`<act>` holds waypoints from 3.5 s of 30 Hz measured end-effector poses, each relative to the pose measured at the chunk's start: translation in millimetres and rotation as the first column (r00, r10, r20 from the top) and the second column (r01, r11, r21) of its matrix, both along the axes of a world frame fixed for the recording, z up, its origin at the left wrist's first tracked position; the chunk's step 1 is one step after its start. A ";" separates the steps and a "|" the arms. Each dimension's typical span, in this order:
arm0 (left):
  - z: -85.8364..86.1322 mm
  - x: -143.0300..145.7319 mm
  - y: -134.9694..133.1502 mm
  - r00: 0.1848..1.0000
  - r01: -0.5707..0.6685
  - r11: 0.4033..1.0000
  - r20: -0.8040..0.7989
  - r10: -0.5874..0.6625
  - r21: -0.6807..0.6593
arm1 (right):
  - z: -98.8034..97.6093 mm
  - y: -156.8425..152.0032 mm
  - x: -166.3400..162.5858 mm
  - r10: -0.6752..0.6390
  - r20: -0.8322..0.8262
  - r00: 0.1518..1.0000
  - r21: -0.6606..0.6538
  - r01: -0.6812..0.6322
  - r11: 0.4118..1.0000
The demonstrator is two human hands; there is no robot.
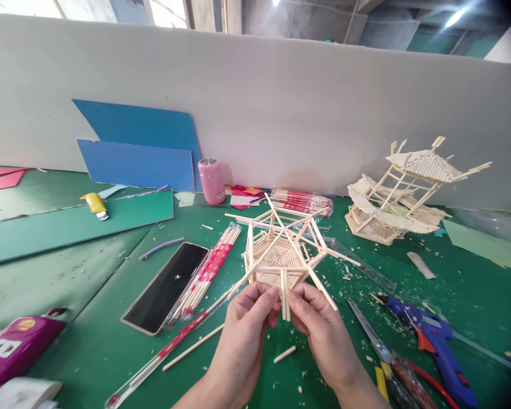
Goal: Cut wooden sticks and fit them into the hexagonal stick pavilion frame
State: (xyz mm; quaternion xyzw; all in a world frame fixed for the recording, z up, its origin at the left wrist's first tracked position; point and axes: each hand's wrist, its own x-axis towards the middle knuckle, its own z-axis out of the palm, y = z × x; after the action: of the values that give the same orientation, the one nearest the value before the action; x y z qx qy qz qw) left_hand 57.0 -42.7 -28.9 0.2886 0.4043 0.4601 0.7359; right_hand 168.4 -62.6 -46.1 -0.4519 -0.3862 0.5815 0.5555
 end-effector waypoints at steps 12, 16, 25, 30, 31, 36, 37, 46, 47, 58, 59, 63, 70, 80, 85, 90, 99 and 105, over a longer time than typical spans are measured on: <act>1.0 -4.7 -6.8 0.994 0.102 0.992 -0.041 -0.105 -0.075 | -0.5 -1.3 -2.2 -0.006 -0.113 0.994 -0.050 0.001 0.999; 1.5 -5.6 -7.3 0.993 0.111 0.990 -0.033 -0.114 -0.090 | 0.2 -1.0 -2.4 -0.027 -0.111 0.994 -0.054 0.021 0.998; 3.8 -6.0 -5.8 0.991 0.134 0.986 0.002 -0.134 -0.099 | -0.9 -2.9 -2.7 -0.026 -0.085 0.996 -0.043 0.023 0.999; 3.1 -5.6 -6.3 0.991 0.132 0.987 0.012 -0.131 -0.094 | -2.4 -2.4 -3.0 -0.041 -0.087 0.995 -0.050 0.036 0.998; 2.5 -5.7 -6.3 0.991 0.131 0.987 0.013 -0.130 -0.093 | -2.6 -2.1 -3.3 -0.041 -0.089 0.995 -0.050 0.036 0.998; -0.2 -6.7 -8.2 0.990 0.139 0.986 0.017 -0.138 -0.087 | -3.1 -2.1 -4.4 -0.051 -0.086 0.995 -0.040 0.048 0.998; -0.1 -6.8 -8.5 0.990 0.141 0.986 0.019 -0.140 -0.087 | -3.4 -2.4 -4.5 -0.051 -0.083 0.995 -0.038 0.048 0.998; 2.1 -5.8 -5.4 0.991 0.131 0.985 0.001 -0.132 -0.111 | -4.2 -3.1 -3.2 -0.039 -0.102 0.994 -0.067 0.032 0.997; 1.9 -5.9 -5.5 0.991 0.132 0.985 0.004 -0.132 -0.112 | -4.6 -3.2 -3.4 -0.035 -0.103 0.994 -0.068 0.028 0.997; -0.4 -6.2 -9.2 0.991 0.134 0.985 0.001 -0.135 -0.107 | -3.6 -0.2 -5.1 -0.017 -0.083 0.996 -0.062 0.011 0.998; -0.4 -5.9 -8.9 0.991 0.132 0.986 -0.011 -0.133 -0.102 | -2.1 0.4 -5.6 -0.006 -0.092 0.996 -0.068 -0.001 0.998; -0.2 -5.1 -7.1 0.991 0.127 0.988 -0.028 -0.130 -0.083 | 1.6 1.6 -8.0 0.005 -0.076 0.997 -0.087 -0.012 0.996; -5.6 -5.9 -8.3 0.990 0.131 0.989 -0.049 -0.134 -0.069 | 1.5 1.5 -9.5 -0.023 -0.056 0.998 -0.102 0.017 0.995; -2.9 -5.7 -1.8 1.000 -0.023 0.999 0.007 0.023 -0.027 | 8.6 4.9 -9.0 -0.038 0.003 0.999 -0.067 0.038 0.997; -3.3 -2.7 2.2 0.992 -0.067 0.995 0.097 0.075 -0.078 | 7.0 5.6 -8.7 -0.069 0.044 0.997 -0.086 0.072 0.994; -6.1 -2.5 5.6 0.987 -0.050 0.996 0.151 0.061 -0.070 | 7.0 6.6 -8.5 -0.077 0.043 0.996 -0.094 0.081 0.992; -9.6 -0.1 5.7 0.982 0.078 0.993 0.178 -0.062 -0.084 | 10.3 7.8 -10.3 -0.032 -0.029 0.999 -0.074 0.029 0.997; -9.3 0.2 6.5 0.978 0.156 0.986 0.150 -0.145 -0.061 | 9.9 9.4 -9.2 -0.069 -0.007 0.998 -0.108 0.068 0.992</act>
State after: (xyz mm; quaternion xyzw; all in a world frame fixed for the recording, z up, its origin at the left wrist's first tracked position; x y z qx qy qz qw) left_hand 57.2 -36.2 -38.2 0.2574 0.3430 0.4078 0.8061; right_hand 159.1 -53.2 -36.1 -0.4912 -0.3355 0.5845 0.5518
